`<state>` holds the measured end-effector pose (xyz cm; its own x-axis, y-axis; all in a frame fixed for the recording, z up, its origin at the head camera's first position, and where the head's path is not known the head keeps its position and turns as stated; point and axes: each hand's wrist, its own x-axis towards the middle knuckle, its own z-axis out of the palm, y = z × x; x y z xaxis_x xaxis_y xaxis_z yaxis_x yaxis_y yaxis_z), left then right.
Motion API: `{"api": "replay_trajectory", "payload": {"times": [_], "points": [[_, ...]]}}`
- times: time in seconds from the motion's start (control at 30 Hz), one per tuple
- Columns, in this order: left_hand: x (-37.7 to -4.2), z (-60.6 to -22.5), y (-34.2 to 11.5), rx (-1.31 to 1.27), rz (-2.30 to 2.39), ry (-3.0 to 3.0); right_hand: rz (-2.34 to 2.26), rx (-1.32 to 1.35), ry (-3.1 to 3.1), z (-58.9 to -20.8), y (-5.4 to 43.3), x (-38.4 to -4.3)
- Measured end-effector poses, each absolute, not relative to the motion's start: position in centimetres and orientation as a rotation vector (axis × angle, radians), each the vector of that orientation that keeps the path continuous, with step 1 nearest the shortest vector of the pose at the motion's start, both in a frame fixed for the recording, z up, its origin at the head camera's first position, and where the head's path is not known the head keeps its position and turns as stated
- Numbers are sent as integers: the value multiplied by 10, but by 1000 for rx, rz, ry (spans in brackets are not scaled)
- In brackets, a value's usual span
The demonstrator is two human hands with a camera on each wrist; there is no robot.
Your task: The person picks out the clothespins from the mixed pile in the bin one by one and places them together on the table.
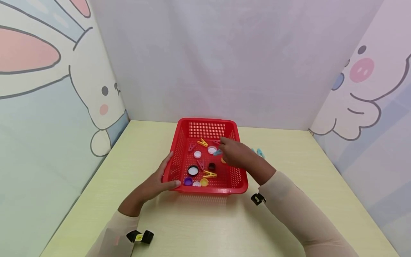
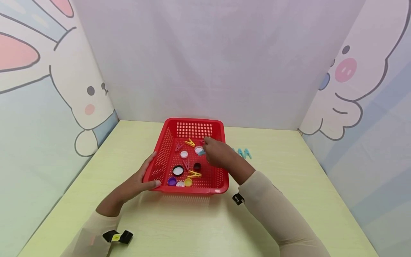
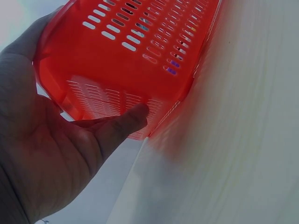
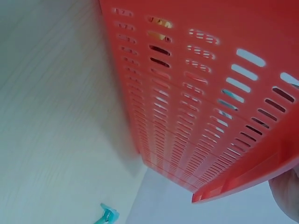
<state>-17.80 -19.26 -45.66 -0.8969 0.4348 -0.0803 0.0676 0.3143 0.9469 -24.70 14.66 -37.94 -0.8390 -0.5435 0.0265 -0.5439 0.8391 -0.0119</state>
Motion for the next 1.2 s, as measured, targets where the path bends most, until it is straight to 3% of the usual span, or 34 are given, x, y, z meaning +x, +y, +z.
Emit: {"api": "replay_trajectory", "payload": {"times": [0.9,1.2], "points": [[-177,-456,-192,451,1619,2260,32,940,-2730,-382,156,-233],[-177,-456,-192,452,1616,2264,109,828,-2598,-380,165,-227]]}}
